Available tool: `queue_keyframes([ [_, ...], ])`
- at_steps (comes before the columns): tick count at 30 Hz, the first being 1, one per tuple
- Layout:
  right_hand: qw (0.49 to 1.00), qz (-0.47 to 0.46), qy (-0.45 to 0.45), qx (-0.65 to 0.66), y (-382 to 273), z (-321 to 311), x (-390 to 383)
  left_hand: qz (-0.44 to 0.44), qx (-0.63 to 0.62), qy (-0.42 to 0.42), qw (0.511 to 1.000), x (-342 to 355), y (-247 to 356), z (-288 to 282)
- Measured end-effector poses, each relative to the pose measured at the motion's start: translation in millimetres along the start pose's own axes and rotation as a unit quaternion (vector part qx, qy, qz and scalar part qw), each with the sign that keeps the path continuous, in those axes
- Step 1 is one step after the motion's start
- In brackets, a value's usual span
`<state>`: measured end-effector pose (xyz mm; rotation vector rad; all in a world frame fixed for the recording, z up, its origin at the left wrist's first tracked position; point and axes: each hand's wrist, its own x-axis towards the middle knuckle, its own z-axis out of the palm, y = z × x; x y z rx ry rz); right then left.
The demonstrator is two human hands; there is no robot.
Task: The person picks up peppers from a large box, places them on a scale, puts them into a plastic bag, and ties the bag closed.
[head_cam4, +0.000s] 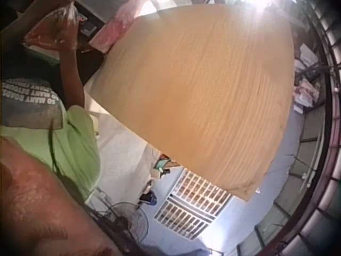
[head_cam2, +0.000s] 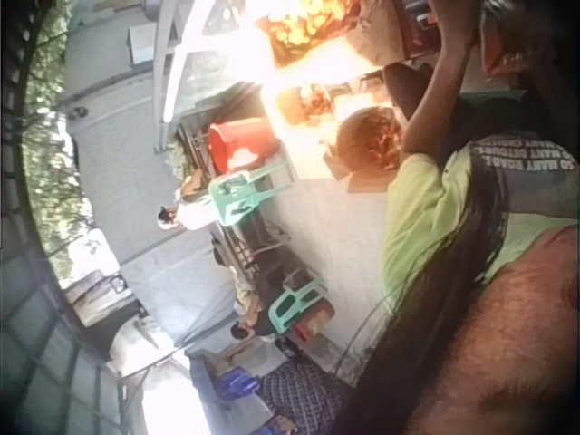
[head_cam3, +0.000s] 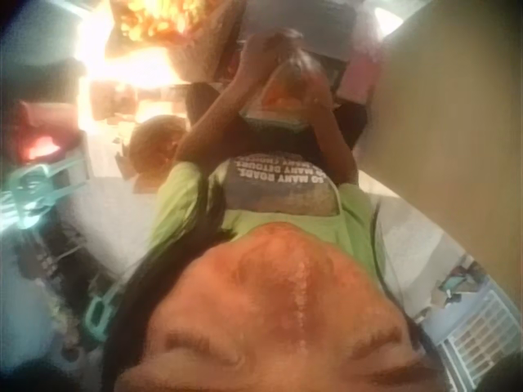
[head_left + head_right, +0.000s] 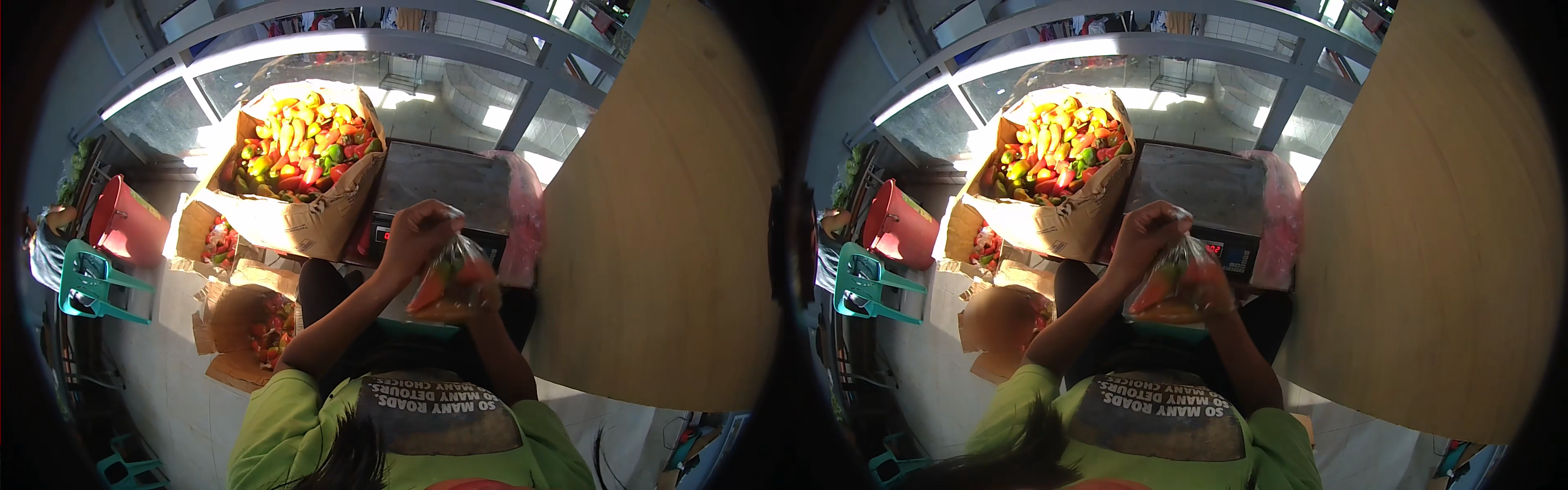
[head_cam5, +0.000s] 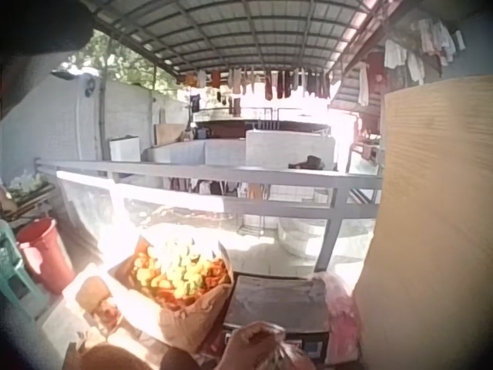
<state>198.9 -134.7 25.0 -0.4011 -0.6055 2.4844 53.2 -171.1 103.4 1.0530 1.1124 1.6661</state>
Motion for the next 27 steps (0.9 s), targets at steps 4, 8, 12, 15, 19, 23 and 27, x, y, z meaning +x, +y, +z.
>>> queue_keyframes([
  [4, 0.961, 0.005, -0.137, 0.240, 18, 15, 7, -0.054, -0.057, 0.094, 0.993, -4, -10, -5],
  [8, 0.955, 0.042, -0.270, 0.117, 6, 22, 3, -0.027, 0.006, 0.112, 0.993, -10, -20, -9],
  [12, 0.984, -0.010, -0.069, -0.163, -4, 30, -25, 0.036, 0.160, 0.141, 0.976, -19, -7, -1],
  [15, 0.973, -0.013, 0.022, -0.230, -5, 46, -36, 0.054, 0.201, 0.143, 0.968, -24, -10, 3],
  [19, 0.963, -0.005, 0.095, -0.251, -9, 63, -41, 0.065, 0.258, 0.122, 0.956, -29, -6, 5],
  [23, 0.907, -0.052, 0.141, -0.392, -23, 79, -47, 0.066, 0.231, 0.071, 0.968, -32, -6, 6],
  [27, 0.549, -0.368, 0.078, -0.747, -45, 82, -32, 0.070, 0.214, 0.002, 0.974, -33, 10, -2],
])
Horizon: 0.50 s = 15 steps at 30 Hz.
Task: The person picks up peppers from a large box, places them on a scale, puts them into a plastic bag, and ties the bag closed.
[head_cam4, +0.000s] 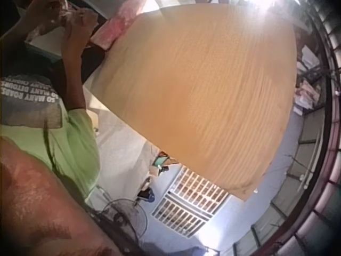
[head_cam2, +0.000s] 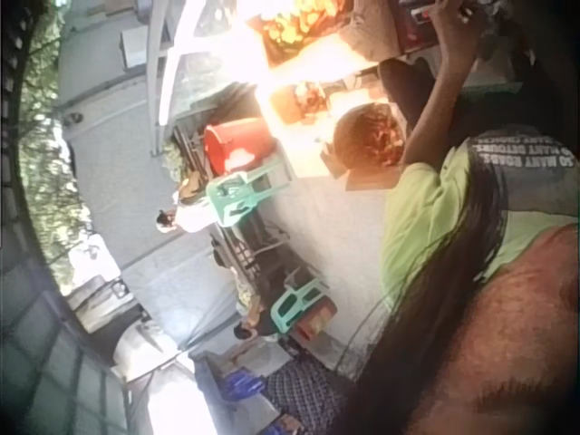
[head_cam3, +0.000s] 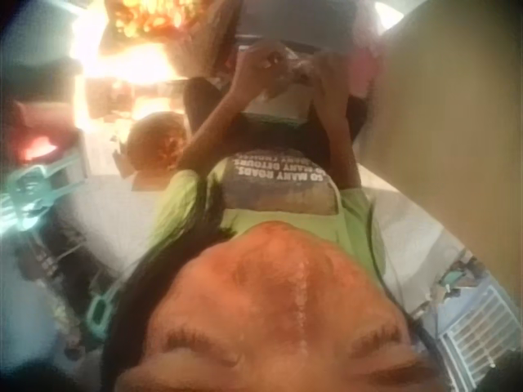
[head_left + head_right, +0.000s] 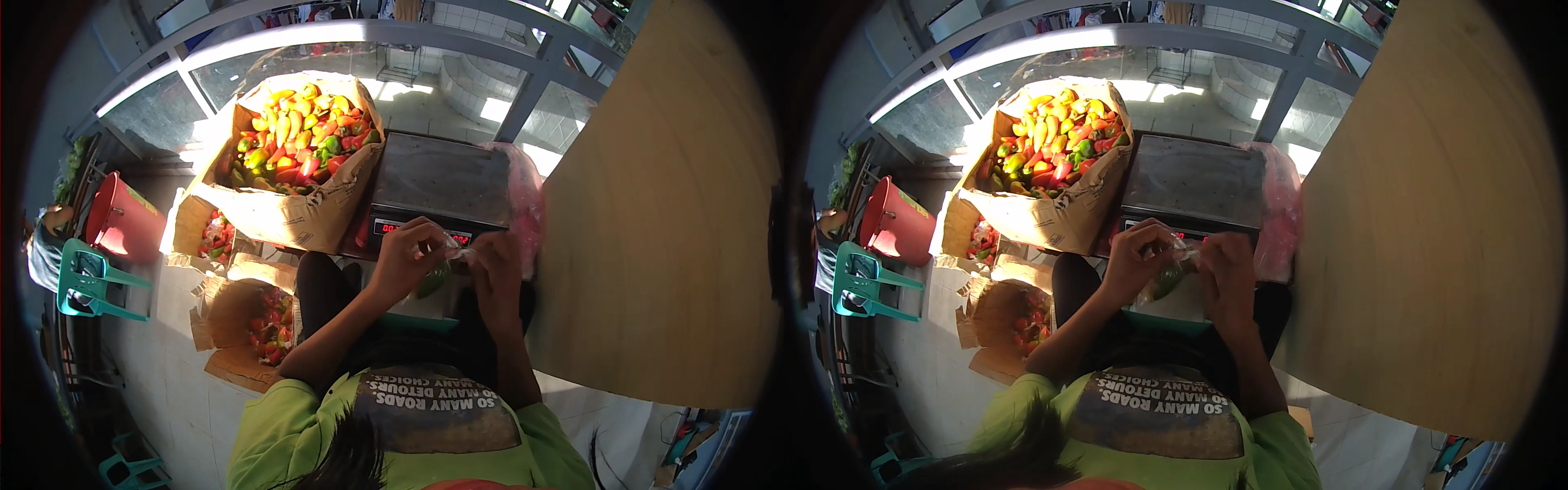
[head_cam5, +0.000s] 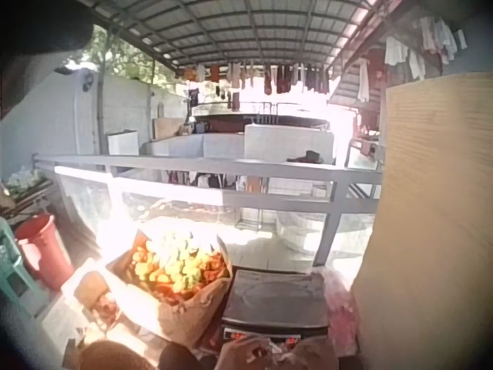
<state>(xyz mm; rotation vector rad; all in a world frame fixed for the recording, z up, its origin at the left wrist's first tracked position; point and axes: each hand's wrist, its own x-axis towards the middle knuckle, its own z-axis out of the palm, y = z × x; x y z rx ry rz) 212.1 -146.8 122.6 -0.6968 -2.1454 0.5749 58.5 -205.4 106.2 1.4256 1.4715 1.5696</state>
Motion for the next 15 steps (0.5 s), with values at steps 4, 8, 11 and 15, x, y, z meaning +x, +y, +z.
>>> queue_keyframes([
  [4, 0.986, -0.015, -0.079, 0.146, 6, -11, 23, 0.008, -0.043, -0.052, 0.998, -2, 6, -6],
  [8, 0.922, 0.156, -0.177, 0.306, 32, -3, 19, 0.001, -0.070, -0.076, 0.995, 7, 16, -1],
  [11, 0.767, 0.193, -0.191, 0.582, 38, 19, 6, -0.010, -0.139, -0.053, 0.989, 13, 16, 10],
  [15, 0.524, 0.371, -0.038, 0.766, 36, 68, -24, -0.183, -0.281, 0.079, 0.939, 14, 8, 24],
])
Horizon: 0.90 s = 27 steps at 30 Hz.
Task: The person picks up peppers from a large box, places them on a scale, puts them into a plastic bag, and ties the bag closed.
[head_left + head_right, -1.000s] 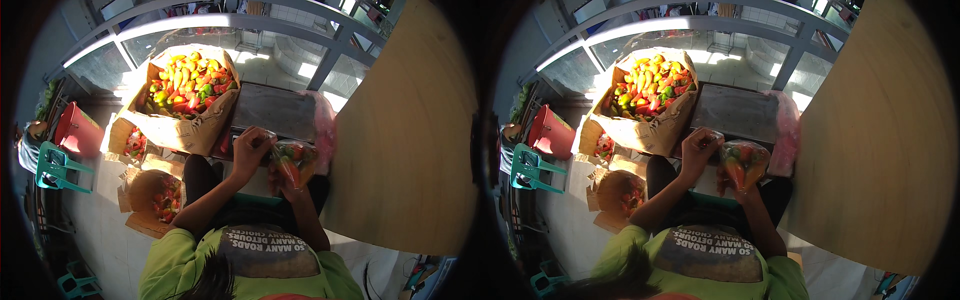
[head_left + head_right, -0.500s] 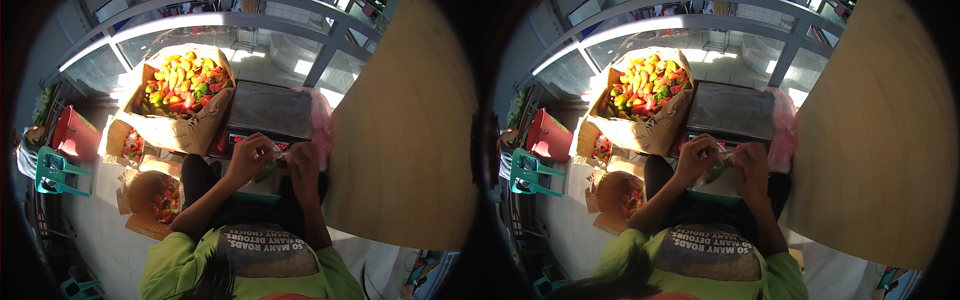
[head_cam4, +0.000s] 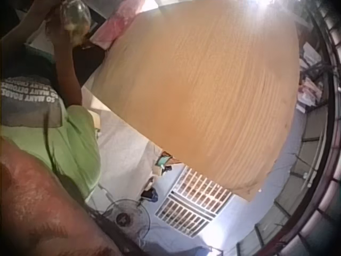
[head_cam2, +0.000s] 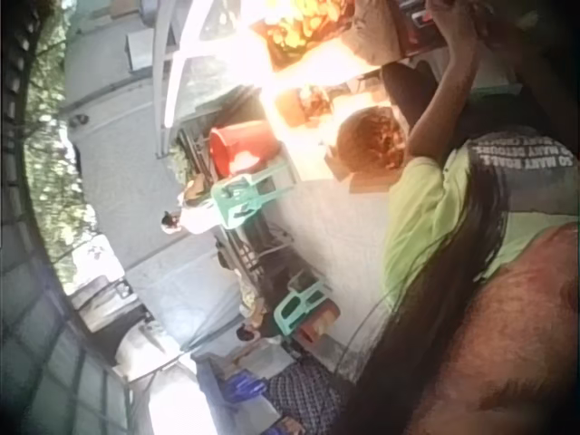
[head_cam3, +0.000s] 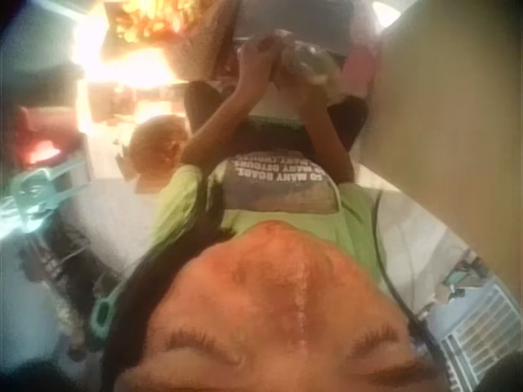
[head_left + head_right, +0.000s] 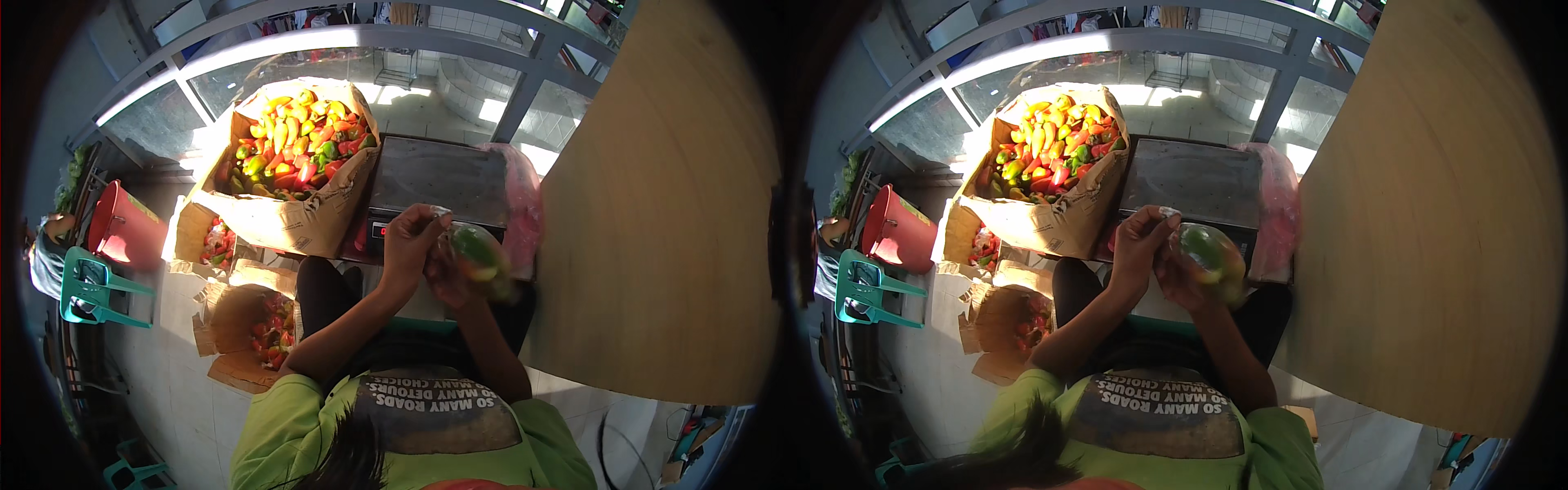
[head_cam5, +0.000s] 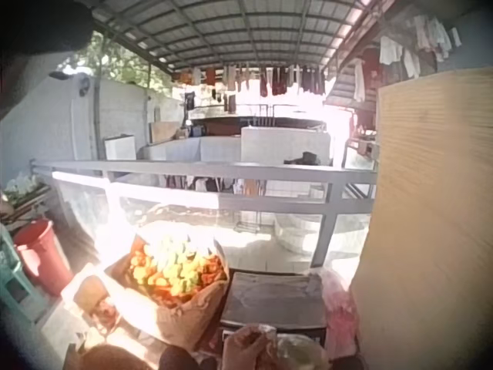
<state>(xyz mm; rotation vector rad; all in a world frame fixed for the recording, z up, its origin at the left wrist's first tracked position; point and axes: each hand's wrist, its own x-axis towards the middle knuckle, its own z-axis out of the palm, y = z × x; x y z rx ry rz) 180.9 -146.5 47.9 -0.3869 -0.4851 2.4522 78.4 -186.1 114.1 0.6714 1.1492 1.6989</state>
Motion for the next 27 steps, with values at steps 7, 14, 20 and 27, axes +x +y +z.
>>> queue_keyframes([
  [7, 0.921, -0.109, 0.069, -0.367, 2, 17, -2, 0.054, 0.000, 0.111, 0.992, 8, -46, -23],
  [14, 0.577, -0.462, 0.099, -0.667, -19, 44, 20, 0.152, 0.129, 0.088, 0.976, 4, -37, -22],
  [20, 0.741, -0.343, 0.174, -0.550, -23, 55, 25, 0.101, -0.030, 0.034, 0.994, -8, -13, -6],
  [27, 0.646, -0.453, 0.127, -0.601, -27, 62, 21, 0.107, -0.073, 0.041, 0.991, -9, -18, -2],
])
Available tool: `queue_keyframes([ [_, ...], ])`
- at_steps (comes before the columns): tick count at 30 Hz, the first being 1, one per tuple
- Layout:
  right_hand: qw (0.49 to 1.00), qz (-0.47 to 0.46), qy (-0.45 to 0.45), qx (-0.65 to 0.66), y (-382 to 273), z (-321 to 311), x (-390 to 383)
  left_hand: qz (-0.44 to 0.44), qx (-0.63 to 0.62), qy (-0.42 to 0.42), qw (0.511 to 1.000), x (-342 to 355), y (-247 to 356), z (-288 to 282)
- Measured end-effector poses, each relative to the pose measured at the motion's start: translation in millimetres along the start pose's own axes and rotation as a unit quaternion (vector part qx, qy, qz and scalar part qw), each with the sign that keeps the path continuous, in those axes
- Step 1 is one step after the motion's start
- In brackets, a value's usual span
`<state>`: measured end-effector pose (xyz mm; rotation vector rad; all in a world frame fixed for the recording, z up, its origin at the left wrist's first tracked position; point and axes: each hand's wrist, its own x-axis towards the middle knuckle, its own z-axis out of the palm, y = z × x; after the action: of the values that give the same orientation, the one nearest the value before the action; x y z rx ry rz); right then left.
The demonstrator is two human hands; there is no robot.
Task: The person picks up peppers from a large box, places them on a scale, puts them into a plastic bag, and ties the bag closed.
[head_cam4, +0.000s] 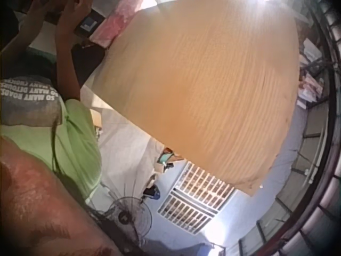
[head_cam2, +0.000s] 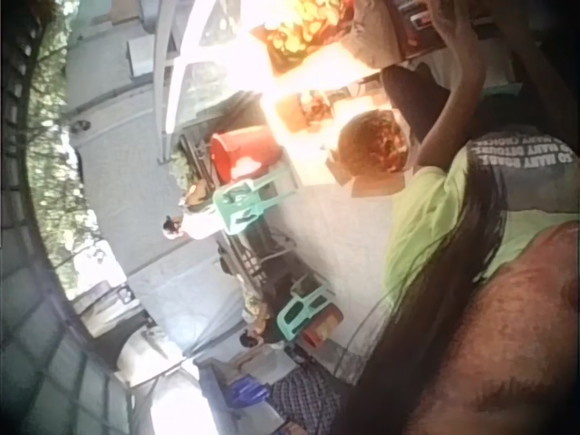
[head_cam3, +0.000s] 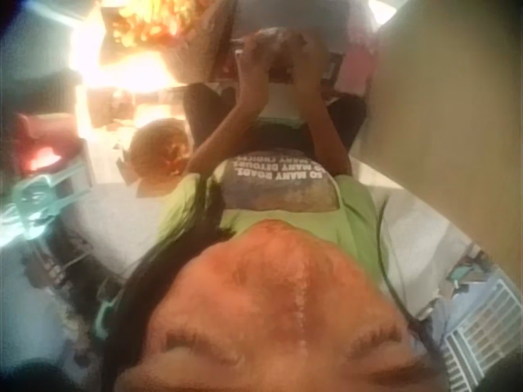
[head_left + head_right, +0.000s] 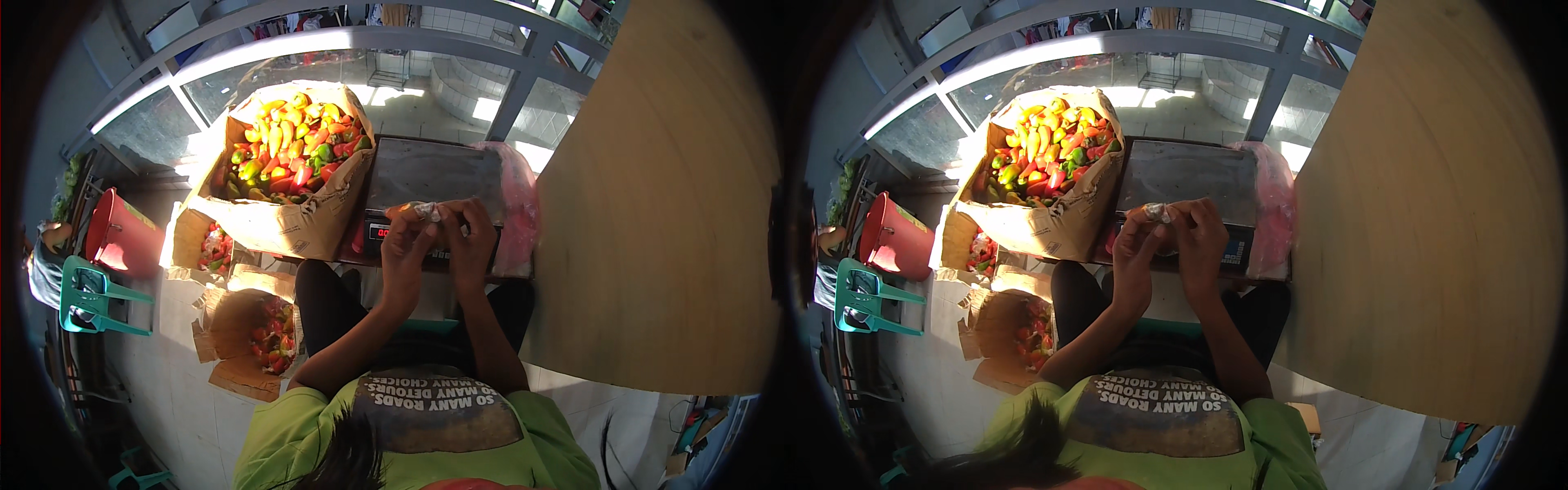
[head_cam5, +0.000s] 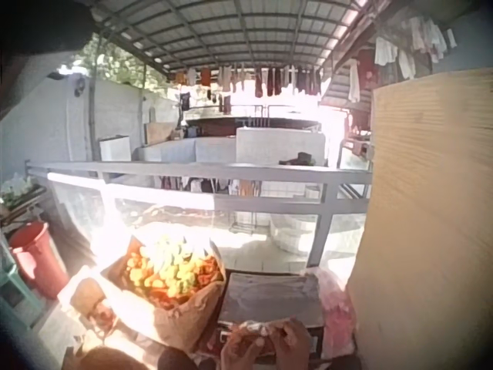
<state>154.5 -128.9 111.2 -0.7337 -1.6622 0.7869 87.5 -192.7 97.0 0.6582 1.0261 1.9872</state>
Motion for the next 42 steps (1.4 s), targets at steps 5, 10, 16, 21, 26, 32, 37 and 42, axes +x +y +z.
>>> queue_keyframes([
  [5, 0.989, 0.130, -0.046, 0.051, 1, -1, 0, 0.100, 0.130, 0.011, 0.986, 13, -24, -12],
  [10, 0.993, 0.093, -0.065, 0.035, -1, -4, 6, 0.096, 0.067, 0.045, 0.992, 18, -15, -3],
  [16, 0.997, 0.061, -0.034, 0.022, -3, -2, 3, 0.048, 0.056, 0.049, 0.996, 16, 2, 0],
  [21, 0.998, 0.058, -0.005, -0.009, -17, 2, 4, 0.044, 0.013, 0.049, 0.998, 16, -1, -1],
  [26, 0.994, -0.088, 0.005, -0.058, -14, 5, 5, 0.053, 0.001, 0.029, 0.998, 8, 8, 5],
  [32, 0.997, -0.053, 0.011, -0.046, -3, 3, 3, 0.044, 0.092, -0.005, 0.995, -3, 16, 4],
  [37, 1.000, 0.005, -0.013, -0.024, 0, 3, 4, 0.097, 0.185, -0.070, 0.975, -3, 12, -7],
  [42, 0.995, -0.044, -0.068, -0.053, 8, -4, 4, 0.116, 0.235, -0.028, 0.965, -5, 16, -6],
])
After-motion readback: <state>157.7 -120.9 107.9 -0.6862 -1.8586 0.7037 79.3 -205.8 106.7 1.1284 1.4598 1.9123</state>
